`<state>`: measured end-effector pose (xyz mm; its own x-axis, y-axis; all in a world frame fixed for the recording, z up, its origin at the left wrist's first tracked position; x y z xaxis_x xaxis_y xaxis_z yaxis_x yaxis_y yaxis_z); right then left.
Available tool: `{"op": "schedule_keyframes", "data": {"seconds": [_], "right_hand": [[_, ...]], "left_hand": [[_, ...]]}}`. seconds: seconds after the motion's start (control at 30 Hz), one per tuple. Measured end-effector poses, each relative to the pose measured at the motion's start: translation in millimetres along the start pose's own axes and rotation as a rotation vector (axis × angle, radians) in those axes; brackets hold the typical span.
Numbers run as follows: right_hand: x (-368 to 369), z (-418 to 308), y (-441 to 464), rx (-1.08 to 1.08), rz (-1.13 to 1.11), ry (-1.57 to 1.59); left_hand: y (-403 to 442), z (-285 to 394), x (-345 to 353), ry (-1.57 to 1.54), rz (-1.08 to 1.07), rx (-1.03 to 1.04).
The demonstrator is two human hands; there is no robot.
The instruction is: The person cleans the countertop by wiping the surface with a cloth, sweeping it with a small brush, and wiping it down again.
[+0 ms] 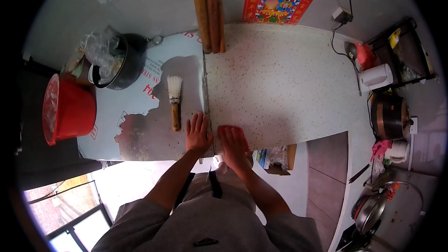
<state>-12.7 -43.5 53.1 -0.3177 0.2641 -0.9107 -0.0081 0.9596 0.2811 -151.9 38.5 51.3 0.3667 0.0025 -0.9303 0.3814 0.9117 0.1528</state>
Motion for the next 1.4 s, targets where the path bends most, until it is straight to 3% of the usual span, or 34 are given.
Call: {"op": "schedule_keyframes", "data": {"seconds": [0.1,0.2,0.3,0.43,0.5,0.53,0.63,0.7,0.77,0.83,0.9,0.97,1.1,1.17,1.23,1.33,1.4], "right_hand": [[-11.2,28.5,1.3,-0.149,-0.083,0.199],[-18.0,62.7,19.9,0.041,0.057,0.075],[-4.6,35.7,15.4,0.214,0.104,-0.078],[-10.1,-1.8,-17.8,-0.082,0.017,0.175],[-18.7,30.0,-5.5,-0.177,-0.113,0.219],[-26.3,42.0,3.6,-0.224,-0.023,0.137],[-24.6,70.0,12.1,0.107,0.176,0.026],[-18.3,39.4,8.8,0.310,0.187,-0.116],[-10.4,8.2,-4.4,0.173,0.075,-0.161],[-6.0,-5.7,-30.1,0.031,0.083,0.045],[-7.3,33.0,-27.4,-0.110,-0.002,0.234],[-19.6,64.6,-13.9,-0.122,0.018,0.127],[-20.4,54.3,-8.7,0.271,0.243,-0.120],[-22.3,18.3,3.7,0.326,0.081,-0.144],[-9.8,-6.4,-26.1,0.070,0.087,0.007],[-8.5,37.4,-27.2,-0.060,0.078,0.219],[-22.1,58.9,-12.5,0.027,0.118,0.144]], "left_hand": [[-0.2,1.2,-2.1,0.004,-0.014,-0.001],[0.1,0.1,-0.9,0.002,0.009,0.012],[1.4,1.7,-2.4,0.006,-0.008,0.005],[0.1,1.0,-3.1,-0.013,-0.003,-0.002],[-0.2,1.8,-4.7,-0.016,-0.008,-0.001],[-0.5,1.3,-4.0,-0.012,-0.004,0.002],[0.9,1.0,-1.5,-0.003,0.005,0.007],[0.6,1.4,-1.6,-0.001,-0.003,0.005],[1.4,1.9,-1.5,-0.012,0.005,0.000],[1.0,1.7,-2.2,-0.017,0.004,-0.003],[0.6,1.8,-2.6,-0.016,-0.001,-0.005],[-0.9,2.1,-5.8,-0.013,0.012,0.008],[0.5,2.7,-4.7,-0.002,0.009,0.014],[1.0,2.0,-3.4,-0.013,0.006,0.004],[0.3,2.2,-4.0,-0.015,0.000,0.002],[0.2,1.4,-5.5,-0.006,0.005,0.005],[0.0,1.5,-3.5,-0.004,0.015,0.011]]}}
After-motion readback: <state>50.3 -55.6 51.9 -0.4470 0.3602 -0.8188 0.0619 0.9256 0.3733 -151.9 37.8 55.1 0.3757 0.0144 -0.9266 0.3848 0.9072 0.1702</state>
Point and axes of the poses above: each hand's wrist, its own y-axis towards the middle knuckle, its own x-axis out of the palm, z = x × y, the point moved 5 cm from there along y, towards the middle knuckle, and after that the axes turned 11 degrees about z, right-handed, at the moved point
